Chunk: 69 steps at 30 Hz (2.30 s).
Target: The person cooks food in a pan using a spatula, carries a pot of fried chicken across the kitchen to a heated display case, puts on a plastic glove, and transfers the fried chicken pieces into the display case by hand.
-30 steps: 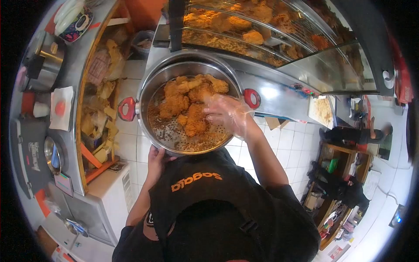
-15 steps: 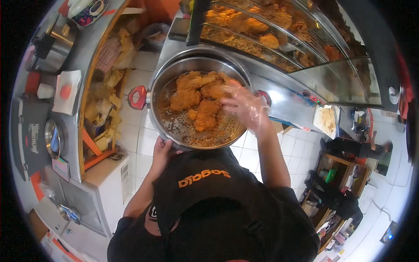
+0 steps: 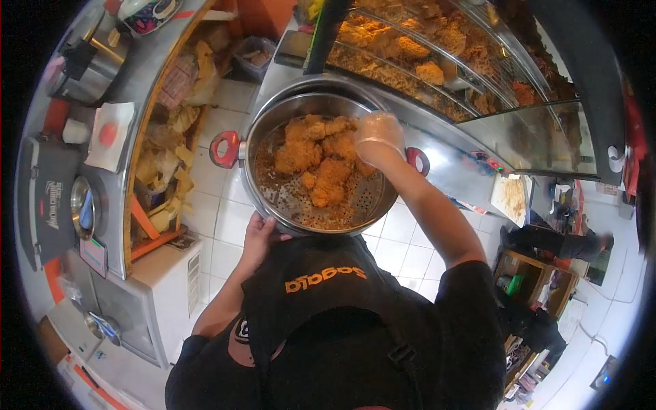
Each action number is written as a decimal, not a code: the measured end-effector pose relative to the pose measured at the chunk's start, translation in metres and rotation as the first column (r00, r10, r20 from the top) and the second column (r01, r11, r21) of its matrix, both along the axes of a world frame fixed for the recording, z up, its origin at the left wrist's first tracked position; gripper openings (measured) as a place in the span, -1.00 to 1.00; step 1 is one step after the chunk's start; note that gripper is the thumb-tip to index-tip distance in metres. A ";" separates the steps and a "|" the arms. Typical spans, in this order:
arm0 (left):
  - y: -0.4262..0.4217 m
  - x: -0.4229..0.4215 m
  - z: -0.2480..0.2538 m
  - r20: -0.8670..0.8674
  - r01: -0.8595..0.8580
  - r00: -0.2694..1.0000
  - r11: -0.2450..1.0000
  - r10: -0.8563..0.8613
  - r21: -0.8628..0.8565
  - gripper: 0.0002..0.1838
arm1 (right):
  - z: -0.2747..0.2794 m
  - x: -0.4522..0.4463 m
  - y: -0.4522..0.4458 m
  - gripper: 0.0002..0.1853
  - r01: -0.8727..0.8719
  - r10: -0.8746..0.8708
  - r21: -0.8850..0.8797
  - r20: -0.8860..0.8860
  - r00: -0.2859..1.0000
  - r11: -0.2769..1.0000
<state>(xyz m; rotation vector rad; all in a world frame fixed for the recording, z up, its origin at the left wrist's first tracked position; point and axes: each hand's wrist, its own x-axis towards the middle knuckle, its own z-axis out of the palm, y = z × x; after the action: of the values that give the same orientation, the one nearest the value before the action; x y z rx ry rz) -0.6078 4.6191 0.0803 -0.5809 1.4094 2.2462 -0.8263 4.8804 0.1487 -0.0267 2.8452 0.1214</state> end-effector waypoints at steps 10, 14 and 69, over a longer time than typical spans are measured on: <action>-0.001 0.000 -0.002 -0.009 -0.003 1.000 0.998 0.004 0.056 -0.59 | 0.021 -0.022 -0.002 -0.76 -0.145 0.132 0.053 0.192 0.972 0.988; -0.001 0.001 -0.003 -0.012 0.009 1.000 0.998 -0.009 0.064 -0.57 | -0.009 -0.022 0.020 -0.70 -0.212 0.218 -0.065 0.102 0.971 0.975; -0.003 0.000 0.000 -0.020 0.014 1.000 0.998 -0.013 0.059 -0.63 | 0.052 0.017 0.073 -0.69 0.073 -0.038 -0.664 0.068 0.997 0.744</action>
<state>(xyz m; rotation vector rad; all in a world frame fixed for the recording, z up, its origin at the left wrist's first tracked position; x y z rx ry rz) -0.6079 4.6164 0.0803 -0.5292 1.3471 2.2807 -0.8096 4.9537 0.2008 -0.0928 2.6701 -0.9067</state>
